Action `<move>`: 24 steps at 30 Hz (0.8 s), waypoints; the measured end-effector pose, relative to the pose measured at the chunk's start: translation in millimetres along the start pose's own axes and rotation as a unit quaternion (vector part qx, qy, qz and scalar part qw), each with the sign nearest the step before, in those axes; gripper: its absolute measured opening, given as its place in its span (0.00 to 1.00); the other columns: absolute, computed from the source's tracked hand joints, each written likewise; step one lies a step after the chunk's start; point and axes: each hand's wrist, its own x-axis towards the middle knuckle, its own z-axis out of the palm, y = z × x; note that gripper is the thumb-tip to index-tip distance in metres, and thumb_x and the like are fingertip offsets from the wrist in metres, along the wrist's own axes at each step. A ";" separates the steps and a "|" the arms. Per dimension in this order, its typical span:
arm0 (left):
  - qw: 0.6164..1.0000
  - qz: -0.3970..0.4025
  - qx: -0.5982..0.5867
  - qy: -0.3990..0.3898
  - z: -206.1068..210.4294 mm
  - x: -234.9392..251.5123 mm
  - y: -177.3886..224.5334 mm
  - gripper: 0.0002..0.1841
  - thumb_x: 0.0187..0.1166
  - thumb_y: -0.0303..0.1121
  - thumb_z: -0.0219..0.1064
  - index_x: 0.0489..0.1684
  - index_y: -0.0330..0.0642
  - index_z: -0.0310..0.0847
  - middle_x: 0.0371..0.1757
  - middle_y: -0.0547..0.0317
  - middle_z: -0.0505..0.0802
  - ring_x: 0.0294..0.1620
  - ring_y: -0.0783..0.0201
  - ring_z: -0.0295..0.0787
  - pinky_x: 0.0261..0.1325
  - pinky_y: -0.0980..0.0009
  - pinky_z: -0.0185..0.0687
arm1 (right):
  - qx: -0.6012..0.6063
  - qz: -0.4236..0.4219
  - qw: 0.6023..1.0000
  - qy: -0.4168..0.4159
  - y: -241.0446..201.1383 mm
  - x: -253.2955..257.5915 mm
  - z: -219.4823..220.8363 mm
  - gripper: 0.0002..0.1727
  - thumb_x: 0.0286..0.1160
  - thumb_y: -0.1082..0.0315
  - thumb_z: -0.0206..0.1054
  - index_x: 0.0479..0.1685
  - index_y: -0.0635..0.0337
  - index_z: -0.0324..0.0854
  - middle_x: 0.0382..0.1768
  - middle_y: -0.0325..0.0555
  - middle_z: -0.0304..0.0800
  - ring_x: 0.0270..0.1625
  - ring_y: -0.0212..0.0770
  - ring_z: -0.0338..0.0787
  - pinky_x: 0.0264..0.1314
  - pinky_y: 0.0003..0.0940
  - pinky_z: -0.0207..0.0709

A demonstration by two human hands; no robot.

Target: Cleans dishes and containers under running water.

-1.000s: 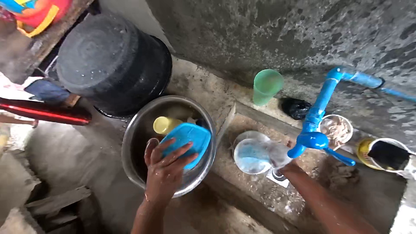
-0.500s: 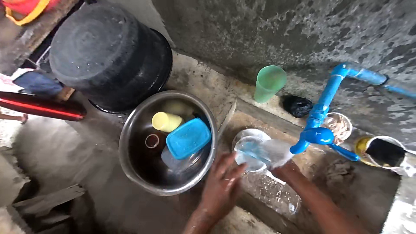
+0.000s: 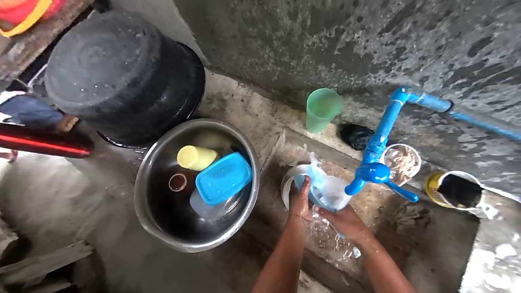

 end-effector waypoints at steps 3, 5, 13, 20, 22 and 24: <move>0.999 -0.018 -0.039 0.021 4.4 10.0 2.4 0.25 0.90 0.41 0.59 0.83 0.44 0.63 0.64 0.46 0.87 0.58 0.57 0.87 0.59 0.58 0.85 | 0.066 -0.004 0.997 0.031 -3.4 -3.3 5.1 0.27 0.89 0.59 0.59 0.76 0.71 0.71 0.60 0.62 0.87 0.63 0.48 0.88 0.71 0.47 0.78; 0.998 0.000 -0.053 0.031 8.9 12.0 -0.4 0.24 0.91 0.32 0.56 0.84 0.42 0.59 0.66 0.44 0.85 0.60 0.55 0.86 0.61 0.58 0.85 | -0.020 -0.005 0.998 0.051 -3.3 -2.5 4.6 0.27 0.88 0.61 0.61 0.76 0.74 0.72 0.64 0.68 0.86 0.68 0.57 0.86 0.77 0.54 0.74; 0.987 -0.005 -0.149 -0.066 16.5 0.9 0.1 0.33 0.93 0.59 0.30 0.73 0.46 0.72 0.48 0.56 0.91 0.48 0.63 0.91 0.52 0.64 0.88 | -0.156 -0.028 0.985 0.064 -8.8 -13.8 -2.2 0.30 0.81 0.55 0.69 0.72 0.72 0.78 0.50 0.68 0.92 0.56 0.65 0.91 0.65 0.64 0.78; 0.982 0.012 -0.158 -0.106 9.7 -1.8 0.1 0.26 0.95 0.52 0.35 0.75 0.46 0.68 0.57 0.55 0.89 0.58 0.63 0.89 0.61 0.61 0.87 | -0.168 -0.109 0.969 0.143 4.1 -16.7 3.7 0.27 0.75 0.57 0.75 0.60 0.74 0.85 0.51 0.70 0.91 0.52 0.67 0.92 0.59 0.66 0.82; 0.983 0.009 -0.159 -0.092 9.3 -2.6 3.6 0.28 0.95 0.54 0.34 0.73 0.45 0.69 0.54 0.54 0.90 0.55 0.61 0.90 0.58 0.60 0.88 | -0.146 -0.123 0.970 0.152 4.4 -15.3 5.5 0.28 0.72 0.56 0.76 0.61 0.74 0.83 0.52 0.69 0.90 0.51 0.65 0.92 0.58 0.64 0.83; 0.984 0.024 -0.149 -0.090 9.0 -4.0 5.2 0.32 0.93 0.58 0.29 0.71 0.45 0.69 0.49 0.56 0.92 0.50 0.63 0.92 0.54 0.63 0.90 | -0.117 -0.089 0.981 0.123 -1.6 -14.1 6.8 0.31 0.76 0.55 0.74 0.67 0.74 0.80 0.56 0.69 0.89 0.57 0.64 0.91 0.65 0.63 0.80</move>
